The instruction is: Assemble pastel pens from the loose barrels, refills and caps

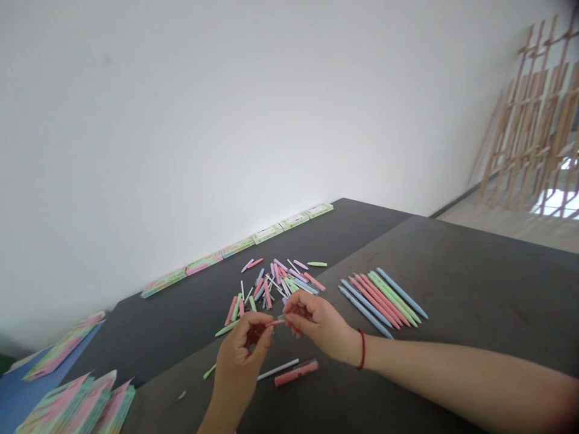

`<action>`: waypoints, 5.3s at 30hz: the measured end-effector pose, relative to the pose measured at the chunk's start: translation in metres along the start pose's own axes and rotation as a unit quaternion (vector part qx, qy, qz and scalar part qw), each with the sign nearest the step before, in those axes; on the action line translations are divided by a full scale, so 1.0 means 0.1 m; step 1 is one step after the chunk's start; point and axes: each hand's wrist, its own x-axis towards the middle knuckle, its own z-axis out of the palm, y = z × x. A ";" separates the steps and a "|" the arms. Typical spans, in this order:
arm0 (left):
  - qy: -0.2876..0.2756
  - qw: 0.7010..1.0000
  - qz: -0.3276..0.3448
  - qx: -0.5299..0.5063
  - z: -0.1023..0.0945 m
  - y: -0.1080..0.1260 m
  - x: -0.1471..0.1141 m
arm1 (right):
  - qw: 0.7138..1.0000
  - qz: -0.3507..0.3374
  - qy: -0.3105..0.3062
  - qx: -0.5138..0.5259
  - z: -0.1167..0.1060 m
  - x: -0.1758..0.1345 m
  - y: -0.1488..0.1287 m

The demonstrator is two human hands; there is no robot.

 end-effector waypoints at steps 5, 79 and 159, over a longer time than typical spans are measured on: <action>-0.023 0.999 -0.002 -0.038 0.04 0.03 0.00 | 0.998 0.027 -0.052 -0.006 0.02 -0.03 -0.01; 0.012 0.931 -0.167 -0.324 0.17 -0.11 0.05 | 0.971 0.085 -0.031 0.223 0.07 0.00 0.08; -0.242 0.898 0.161 0.330 0.35 0.07 -0.18 | 0.994 0.087 0.010 0.064 -0.19 0.19 0.17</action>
